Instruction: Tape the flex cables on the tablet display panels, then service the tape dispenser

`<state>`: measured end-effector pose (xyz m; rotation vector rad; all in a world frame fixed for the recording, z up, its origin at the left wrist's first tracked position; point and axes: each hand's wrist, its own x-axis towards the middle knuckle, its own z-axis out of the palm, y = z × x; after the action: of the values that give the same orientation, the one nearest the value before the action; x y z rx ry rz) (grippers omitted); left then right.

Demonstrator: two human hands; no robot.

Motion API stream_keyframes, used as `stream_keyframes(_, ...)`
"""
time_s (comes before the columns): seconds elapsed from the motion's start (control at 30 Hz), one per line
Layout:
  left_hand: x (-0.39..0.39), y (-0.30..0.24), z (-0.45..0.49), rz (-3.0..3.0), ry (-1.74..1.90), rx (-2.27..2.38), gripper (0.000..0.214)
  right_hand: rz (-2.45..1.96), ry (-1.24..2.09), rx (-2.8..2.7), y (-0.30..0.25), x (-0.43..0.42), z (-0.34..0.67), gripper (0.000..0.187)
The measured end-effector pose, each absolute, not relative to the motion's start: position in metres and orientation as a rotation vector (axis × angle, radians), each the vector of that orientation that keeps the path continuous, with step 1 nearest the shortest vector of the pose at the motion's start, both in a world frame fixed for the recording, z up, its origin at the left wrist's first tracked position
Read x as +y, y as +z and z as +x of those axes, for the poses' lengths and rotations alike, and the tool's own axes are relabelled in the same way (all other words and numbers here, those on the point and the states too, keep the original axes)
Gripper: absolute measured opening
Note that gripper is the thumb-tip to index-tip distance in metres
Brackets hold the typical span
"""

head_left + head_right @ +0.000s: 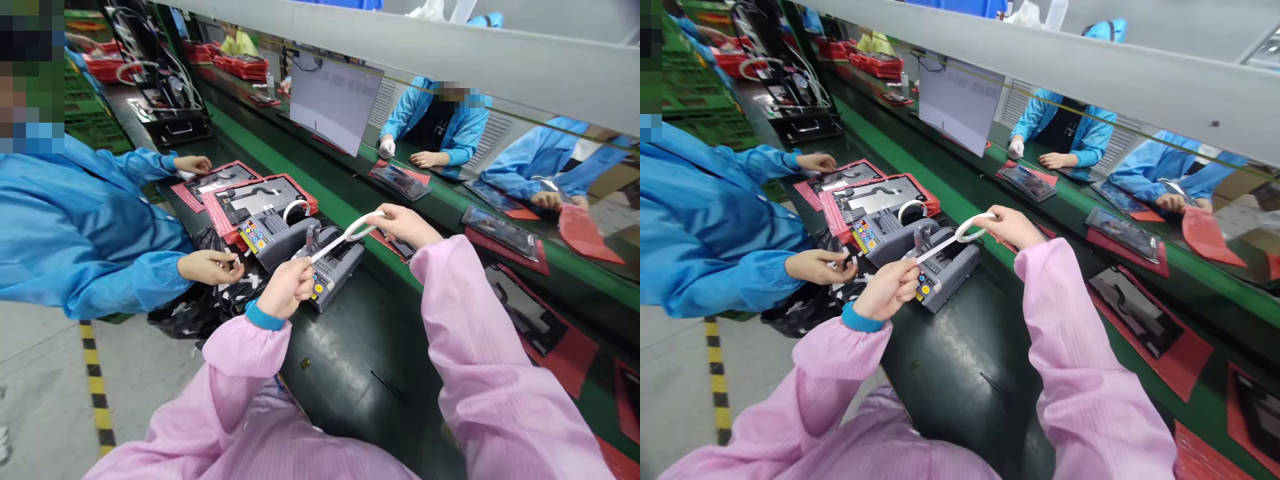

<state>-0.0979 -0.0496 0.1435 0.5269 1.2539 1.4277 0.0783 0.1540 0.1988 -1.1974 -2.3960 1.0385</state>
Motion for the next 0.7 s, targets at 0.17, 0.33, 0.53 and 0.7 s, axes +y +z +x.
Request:
stream_keyframes(0.17,-0.044,0.14,-0.088,0.619,1.41,1.443,0.04,-1.289,0.805,-2.703,0.211,0.154,0.05,0.043)
stream_keyframes(0.33,-0.043,0.136,-0.083,0.8,1.31,1.809,0.02,-1.327,0.674,-2.889,0.228,0.149,0.031,0.042)
stream_keyframes(0.53,-0.043,0.142,-0.093,1.014,1.127,2.257,0.017,-1.385,0.591,-3.042,0.222,0.15,0.011,0.045)
stream_keyframes(0.7,-0.045,0.144,-0.092,1.129,0.93,2.427,0.013,-1.323,0.644,-3.066,0.207,0.151,0.008,0.049)
